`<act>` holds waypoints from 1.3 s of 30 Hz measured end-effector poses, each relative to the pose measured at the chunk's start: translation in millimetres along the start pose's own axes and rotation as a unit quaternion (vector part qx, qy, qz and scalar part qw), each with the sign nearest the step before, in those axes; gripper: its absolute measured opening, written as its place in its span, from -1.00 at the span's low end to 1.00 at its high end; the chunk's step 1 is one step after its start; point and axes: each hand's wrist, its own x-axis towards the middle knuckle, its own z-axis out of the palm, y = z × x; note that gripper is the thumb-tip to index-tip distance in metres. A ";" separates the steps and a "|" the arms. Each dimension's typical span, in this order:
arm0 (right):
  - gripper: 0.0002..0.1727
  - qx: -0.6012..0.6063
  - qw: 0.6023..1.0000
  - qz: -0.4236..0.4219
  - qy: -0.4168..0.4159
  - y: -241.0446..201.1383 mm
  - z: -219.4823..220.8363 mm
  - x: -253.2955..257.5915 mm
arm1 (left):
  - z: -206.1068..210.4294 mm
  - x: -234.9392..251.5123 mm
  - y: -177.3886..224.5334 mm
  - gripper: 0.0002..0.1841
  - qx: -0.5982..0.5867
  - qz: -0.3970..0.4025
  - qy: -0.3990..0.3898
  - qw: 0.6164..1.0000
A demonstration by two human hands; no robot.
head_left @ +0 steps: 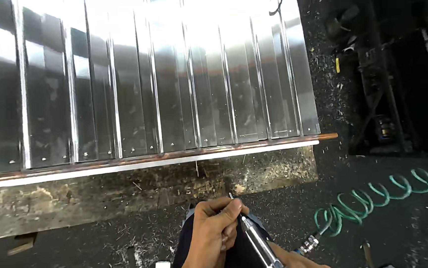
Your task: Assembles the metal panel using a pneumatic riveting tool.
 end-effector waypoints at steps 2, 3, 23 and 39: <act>-0.64 0.003 1.000 0.009 -0.004 -5.4 5.6 20.7 | -2.9 14.1 17.0 -0.76 -0.025 -0.040 0.024 0.999; -0.64 0.003 1.000 0.012 -0.006 -7.8 9.1 31.2 | -6.1 21.7 25.3 -0.75 -0.051 -0.070 0.027 0.996; -0.51 -0.136 0.962 0.153 -0.181 -22.2 105.7 239.2 | -187.4 131.0 135.4 -0.71 0.228 -0.081 0.112 0.964; -0.60 -0.412 0.832 0.013 -0.372 -80.4 121.3 305.3 | -189.0 138.5 172.0 -0.70 0.096 -0.012 0.115 0.989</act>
